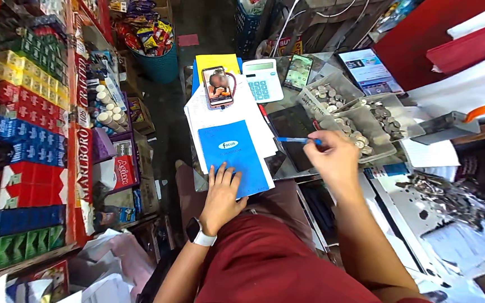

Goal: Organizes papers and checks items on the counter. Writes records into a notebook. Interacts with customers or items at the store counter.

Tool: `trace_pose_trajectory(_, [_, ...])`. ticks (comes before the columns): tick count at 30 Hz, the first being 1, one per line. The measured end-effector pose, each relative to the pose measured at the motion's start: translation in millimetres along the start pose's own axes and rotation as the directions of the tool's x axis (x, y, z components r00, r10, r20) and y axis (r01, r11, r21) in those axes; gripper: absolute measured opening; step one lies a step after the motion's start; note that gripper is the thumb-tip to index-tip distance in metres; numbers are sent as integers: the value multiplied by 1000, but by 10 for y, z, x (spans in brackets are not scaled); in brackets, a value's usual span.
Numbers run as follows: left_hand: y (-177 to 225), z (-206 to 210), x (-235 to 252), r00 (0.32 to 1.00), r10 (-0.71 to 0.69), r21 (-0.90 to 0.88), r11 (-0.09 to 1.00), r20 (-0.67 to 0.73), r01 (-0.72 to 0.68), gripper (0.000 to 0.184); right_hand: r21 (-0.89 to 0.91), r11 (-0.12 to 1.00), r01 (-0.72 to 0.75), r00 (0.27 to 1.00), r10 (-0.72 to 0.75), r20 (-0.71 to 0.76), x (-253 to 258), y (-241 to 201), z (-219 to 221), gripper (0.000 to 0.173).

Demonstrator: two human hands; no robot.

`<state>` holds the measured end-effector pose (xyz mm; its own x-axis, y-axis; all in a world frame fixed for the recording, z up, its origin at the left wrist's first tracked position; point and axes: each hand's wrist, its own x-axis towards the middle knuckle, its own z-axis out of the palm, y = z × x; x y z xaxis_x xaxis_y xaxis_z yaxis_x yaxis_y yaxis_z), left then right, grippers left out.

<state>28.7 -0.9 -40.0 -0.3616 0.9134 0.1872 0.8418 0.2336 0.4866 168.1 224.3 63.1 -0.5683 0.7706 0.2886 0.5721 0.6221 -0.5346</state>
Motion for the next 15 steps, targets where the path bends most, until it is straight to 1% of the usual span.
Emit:
trace_pose_trajectory(2, [18, 6, -8, 1000, 5, 18, 1000, -12, -5, 68, 182, 983, 2, 999, 7, -49, 66, 33, -127, 25])
trace_pose_trajectory(3, [31, 5, -9, 1000, 6, 29, 1000, -12, -5, 69, 297, 955, 1, 998, 19, -64, 102, 50, -159, 25])
trace_pose_trajectory(5, [51, 10, -11, 1000, 8, 49, 999, -12, -7, 69, 538, 843, 12, 997, 29, -68, 175, 79, -178, 21])
trace_pose_trajectory(7, [69, 21, -24, 1000, 15, 60, 998, -15, -14, 69, 704, 710, 15, 998, 35, -56, 215, 92, -165, 16])
trace_pose_trajectory(9, [90, 23, -39, 1000, 8, 50, 999, 0, -8, 69, 759, 650, 26, 998, 22, -53, 217, 93, -139, 11])
trace_pose_trajectory(11, [115, 5, -50, 999, -6, 6, 1000, 38, 6, 65, 773, 634, 6, 998, 42, -42, 189, 80, -117, 12])
trace_pose_trajectory(13, [129, -14, -67, 998, 4, -18, 1000, 58, -3, 55, 787, 613, -73, 992, 125, -5, 149, 49, -99, 17])
trace_pose_trajectory(14, [132, -20, -75, 998, 18, -28, 999, 52, -16, 47, 806, 581, -110, 986, 163, 17, 131, 41, -88, 18])
trace_pose_trajectory(15, [138, -25, -83, 999, 37, -37, 999, 35, -36, 40, 841, 523, -137, 981, 188, 43, 117, 42, -76, 15])
